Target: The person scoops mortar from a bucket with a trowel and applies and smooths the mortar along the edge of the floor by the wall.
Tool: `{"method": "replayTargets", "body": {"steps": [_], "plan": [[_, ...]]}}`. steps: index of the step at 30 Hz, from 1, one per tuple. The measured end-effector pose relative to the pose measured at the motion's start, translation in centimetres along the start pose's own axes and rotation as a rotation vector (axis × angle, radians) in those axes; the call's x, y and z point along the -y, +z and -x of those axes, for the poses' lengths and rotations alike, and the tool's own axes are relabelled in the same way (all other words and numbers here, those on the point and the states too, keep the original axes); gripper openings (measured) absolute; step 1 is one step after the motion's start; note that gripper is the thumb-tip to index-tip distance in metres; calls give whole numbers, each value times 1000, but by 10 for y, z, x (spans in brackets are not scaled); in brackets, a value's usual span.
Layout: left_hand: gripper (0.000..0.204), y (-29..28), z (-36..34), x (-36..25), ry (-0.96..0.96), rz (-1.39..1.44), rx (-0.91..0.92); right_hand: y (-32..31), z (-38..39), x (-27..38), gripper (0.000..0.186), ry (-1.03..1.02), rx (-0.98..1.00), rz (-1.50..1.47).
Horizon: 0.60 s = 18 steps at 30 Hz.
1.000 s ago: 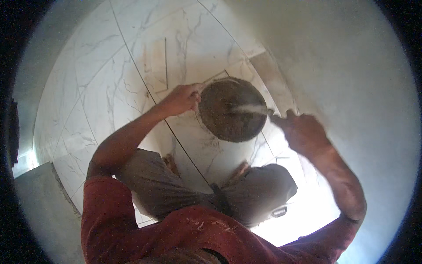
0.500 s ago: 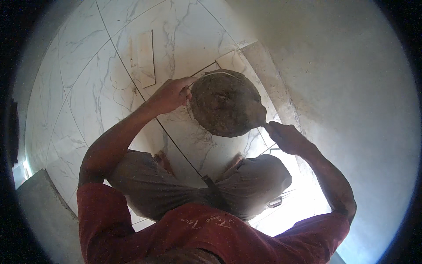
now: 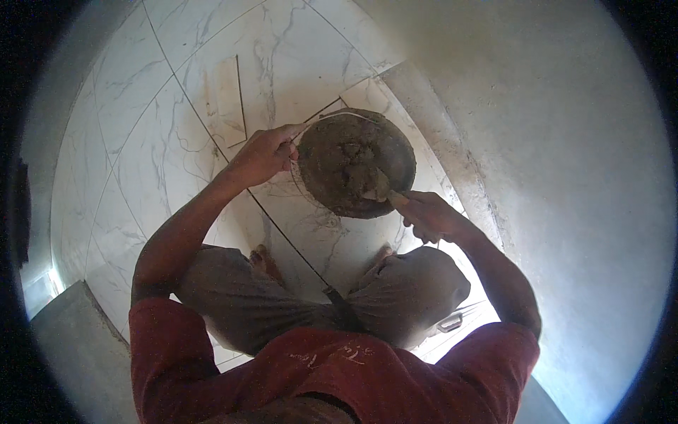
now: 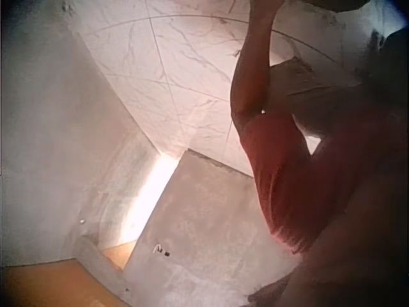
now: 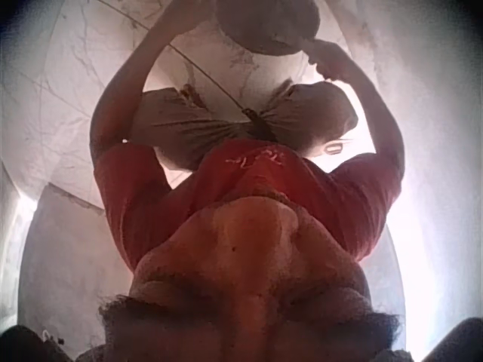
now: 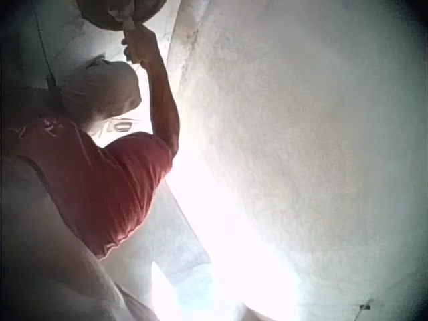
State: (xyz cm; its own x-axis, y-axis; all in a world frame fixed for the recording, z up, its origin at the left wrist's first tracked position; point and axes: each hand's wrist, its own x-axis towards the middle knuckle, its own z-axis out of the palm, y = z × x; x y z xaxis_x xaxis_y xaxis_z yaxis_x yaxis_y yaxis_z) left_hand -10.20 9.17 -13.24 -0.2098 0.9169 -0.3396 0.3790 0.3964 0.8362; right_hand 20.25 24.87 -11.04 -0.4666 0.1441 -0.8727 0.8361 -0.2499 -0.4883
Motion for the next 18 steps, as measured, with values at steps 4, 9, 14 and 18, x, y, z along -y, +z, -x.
{"method": "replayTargets", "body": {"steps": [4,9,14,18], "plan": [[46,-5,-5,-1,-4,-32,36,18,-14,-6,61,-4,-97,68],[45,-8,-5,3,-51,-63,88,3,9,-20,66,-12,-84,189],[45,-6,-10,6,-51,-63,115,-10,24,-35,62,-68,-107,231],[47,-6,-9,6,-67,-4,85,-27,45,-42,56,-65,-114,223]]}}
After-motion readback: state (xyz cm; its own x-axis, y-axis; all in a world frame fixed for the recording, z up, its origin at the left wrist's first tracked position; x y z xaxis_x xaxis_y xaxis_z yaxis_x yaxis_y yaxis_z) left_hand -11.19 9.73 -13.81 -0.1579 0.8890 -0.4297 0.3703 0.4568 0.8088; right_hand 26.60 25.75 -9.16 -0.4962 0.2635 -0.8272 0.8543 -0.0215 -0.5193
